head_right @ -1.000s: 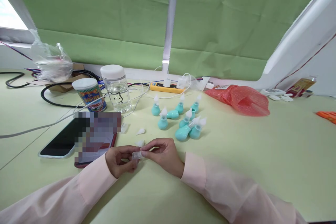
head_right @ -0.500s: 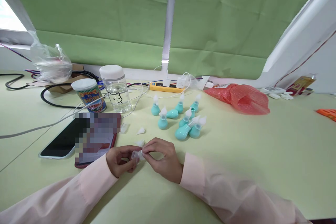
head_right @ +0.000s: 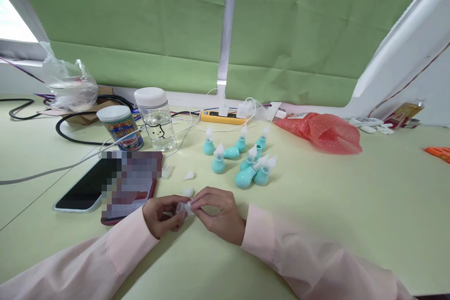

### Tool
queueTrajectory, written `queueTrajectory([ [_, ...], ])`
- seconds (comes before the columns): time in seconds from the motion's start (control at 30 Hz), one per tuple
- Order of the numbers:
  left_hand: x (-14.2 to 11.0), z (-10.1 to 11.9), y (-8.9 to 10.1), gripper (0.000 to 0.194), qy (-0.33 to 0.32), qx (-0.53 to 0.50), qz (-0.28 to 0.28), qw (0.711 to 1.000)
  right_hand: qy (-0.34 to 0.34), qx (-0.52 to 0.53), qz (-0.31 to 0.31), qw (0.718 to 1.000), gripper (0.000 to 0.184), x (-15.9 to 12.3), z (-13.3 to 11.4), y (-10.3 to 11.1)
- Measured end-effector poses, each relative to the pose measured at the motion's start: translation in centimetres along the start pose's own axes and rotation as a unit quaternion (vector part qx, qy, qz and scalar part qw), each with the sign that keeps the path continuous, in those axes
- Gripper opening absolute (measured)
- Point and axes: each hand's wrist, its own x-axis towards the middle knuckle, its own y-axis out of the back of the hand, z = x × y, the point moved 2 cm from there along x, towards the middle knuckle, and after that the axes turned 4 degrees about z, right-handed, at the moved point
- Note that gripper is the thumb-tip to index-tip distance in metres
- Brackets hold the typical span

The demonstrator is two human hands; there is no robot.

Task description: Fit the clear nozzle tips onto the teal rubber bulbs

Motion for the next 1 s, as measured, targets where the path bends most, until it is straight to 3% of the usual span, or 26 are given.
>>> queueTrajectory([
  [0.13,-0.02,0.10,-0.03,0.033,-0.005,-0.002,0.000,1.000,0.001,0.000,-0.026,1.000,0.011,0.01,0.00,-0.12],
  [0.33,-0.04,0.08,-0.02,0.035,-0.009,0.009,0.004,1.000,0.012,-0.009,-0.001,1.000,0.012,-0.12,0.03,-0.10],
  [0.7,0.12,-0.47,0.01,0.034,-0.032,0.015,0.007,0.999,0.062,-0.027,-0.013,0.998,0.013,-0.01,-0.22,-0.41],
  [0.9,0.04,-0.64,0.05,0.036,-0.051,0.031,0.013,0.998,0.048,-0.028,-0.042,0.998,0.011,0.09,-0.45,-0.52],
  [1.0,0.01,-0.48,-0.03,0.034,-0.049,0.008,0.010,0.999,0.058,-0.022,-0.018,0.998,0.015,0.19,-0.87,-0.35],
])
